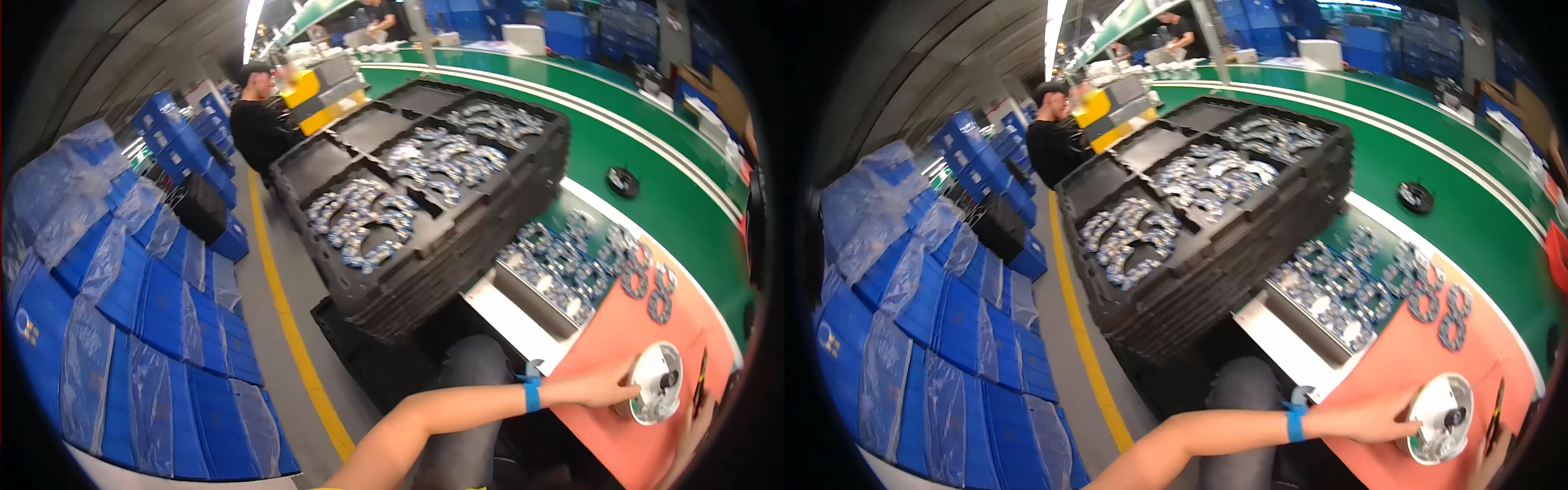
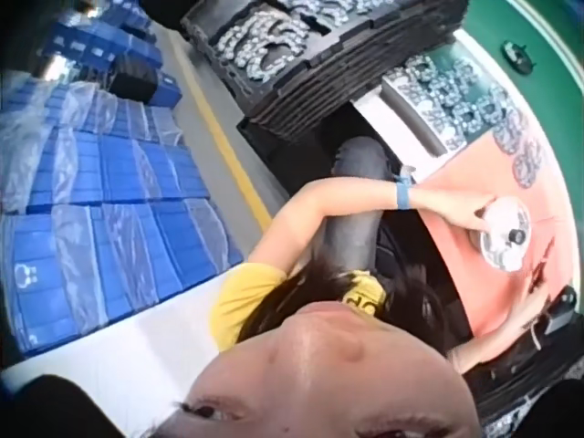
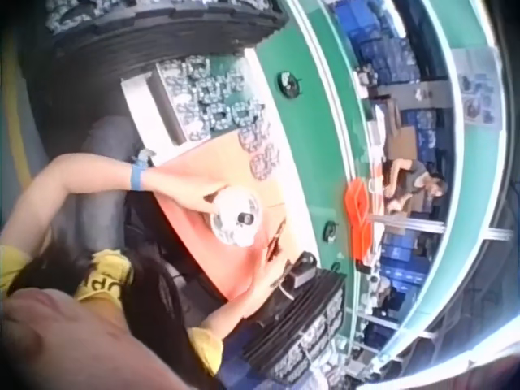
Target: The recorder is assembling electronic components by installing a internal motor onto a white base plate, using pliers to manage wires, and sorting PCB boards.
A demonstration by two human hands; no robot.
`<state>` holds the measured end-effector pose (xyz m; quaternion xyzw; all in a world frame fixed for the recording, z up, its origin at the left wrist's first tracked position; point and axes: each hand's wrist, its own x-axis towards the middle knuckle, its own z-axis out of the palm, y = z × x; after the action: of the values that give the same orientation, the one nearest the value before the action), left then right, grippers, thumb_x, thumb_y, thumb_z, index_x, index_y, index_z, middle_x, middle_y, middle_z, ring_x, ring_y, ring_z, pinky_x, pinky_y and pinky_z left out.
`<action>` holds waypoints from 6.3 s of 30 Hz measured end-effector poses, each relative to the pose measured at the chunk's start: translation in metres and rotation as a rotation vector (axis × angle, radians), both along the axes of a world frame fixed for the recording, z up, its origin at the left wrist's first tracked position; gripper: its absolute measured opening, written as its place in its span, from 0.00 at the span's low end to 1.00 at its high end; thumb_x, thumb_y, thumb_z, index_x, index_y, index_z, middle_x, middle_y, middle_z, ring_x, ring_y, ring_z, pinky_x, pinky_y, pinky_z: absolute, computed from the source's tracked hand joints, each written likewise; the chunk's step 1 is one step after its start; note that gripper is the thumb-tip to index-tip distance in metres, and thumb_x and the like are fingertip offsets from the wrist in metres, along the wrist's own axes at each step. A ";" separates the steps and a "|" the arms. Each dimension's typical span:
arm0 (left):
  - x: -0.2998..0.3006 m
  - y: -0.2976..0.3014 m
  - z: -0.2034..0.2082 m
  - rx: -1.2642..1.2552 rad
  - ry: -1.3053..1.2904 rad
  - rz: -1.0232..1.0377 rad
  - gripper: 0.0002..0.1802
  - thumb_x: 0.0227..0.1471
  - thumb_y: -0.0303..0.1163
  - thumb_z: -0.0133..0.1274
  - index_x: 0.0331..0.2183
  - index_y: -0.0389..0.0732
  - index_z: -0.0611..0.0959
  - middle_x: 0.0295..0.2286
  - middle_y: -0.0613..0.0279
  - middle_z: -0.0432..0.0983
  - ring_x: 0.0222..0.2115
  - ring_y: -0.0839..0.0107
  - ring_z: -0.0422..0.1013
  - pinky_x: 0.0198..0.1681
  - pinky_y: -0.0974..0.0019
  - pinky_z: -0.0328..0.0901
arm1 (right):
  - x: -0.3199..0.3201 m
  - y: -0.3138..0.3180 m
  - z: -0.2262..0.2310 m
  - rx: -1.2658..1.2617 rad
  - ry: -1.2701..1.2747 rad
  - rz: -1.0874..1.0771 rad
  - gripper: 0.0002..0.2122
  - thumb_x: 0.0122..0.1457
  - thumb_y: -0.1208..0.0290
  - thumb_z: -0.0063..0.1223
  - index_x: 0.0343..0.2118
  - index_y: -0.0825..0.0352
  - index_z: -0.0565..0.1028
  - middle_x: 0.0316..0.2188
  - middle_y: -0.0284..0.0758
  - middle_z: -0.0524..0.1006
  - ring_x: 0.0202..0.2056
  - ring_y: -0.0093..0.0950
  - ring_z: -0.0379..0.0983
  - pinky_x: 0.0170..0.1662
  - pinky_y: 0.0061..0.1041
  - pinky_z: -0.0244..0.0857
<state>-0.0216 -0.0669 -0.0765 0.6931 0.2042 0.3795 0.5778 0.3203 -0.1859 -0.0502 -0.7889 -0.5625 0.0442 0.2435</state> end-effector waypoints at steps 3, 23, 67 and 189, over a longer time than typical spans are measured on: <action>-0.022 0.012 0.041 0.167 0.266 -0.051 0.36 0.49 0.43 0.56 0.52 0.28 0.64 0.45 0.35 0.67 0.47 0.42 0.65 0.50 0.50 0.62 | -0.008 0.003 -0.026 0.255 0.368 0.055 0.20 0.62 0.76 0.42 0.57 0.75 0.61 0.53 0.42 0.66 0.52 0.31 0.64 0.55 0.27 0.57; -0.002 0.044 0.088 0.661 0.452 0.289 0.05 0.44 0.28 0.61 0.27 0.38 0.83 0.24 0.61 0.72 0.30 0.65 0.68 0.31 0.65 0.64 | -0.076 0.044 0.113 0.240 0.144 0.522 0.21 0.40 0.76 0.58 0.42 0.67 0.71 0.39 0.35 0.71 0.44 0.32 0.69 0.47 0.31 0.60; -0.072 0.019 0.130 0.256 0.224 -0.107 0.08 0.48 0.27 0.56 0.31 0.37 0.74 0.25 0.68 0.66 0.25 0.79 0.64 0.30 0.73 0.61 | -0.037 0.044 0.048 0.409 0.099 0.337 0.18 0.45 0.85 0.50 0.42 0.73 0.69 0.37 0.40 0.73 0.43 0.32 0.71 0.49 0.26 0.62; 0.017 -0.017 0.016 0.899 0.316 -0.353 0.17 0.47 0.26 0.51 0.42 0.37 0.76 0.41 0.52 0.70 0.43 0.55 0.67 0.47 0.57 0.63 | -0.265 0.282 -0.016 0.185 1.016 0.582 0.10 0.52 0.73 0.57 0.34 0.74 0.78 0.29 0.39 0.81 0.30 0.24 0.80 0.36 0.21 0.71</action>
<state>-0.0044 -0.0839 -0.0601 0.9462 -0.0149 0.2169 0.2397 0.0554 0.0958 -0.0666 -0.4576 -0.5701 0.4323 0.5279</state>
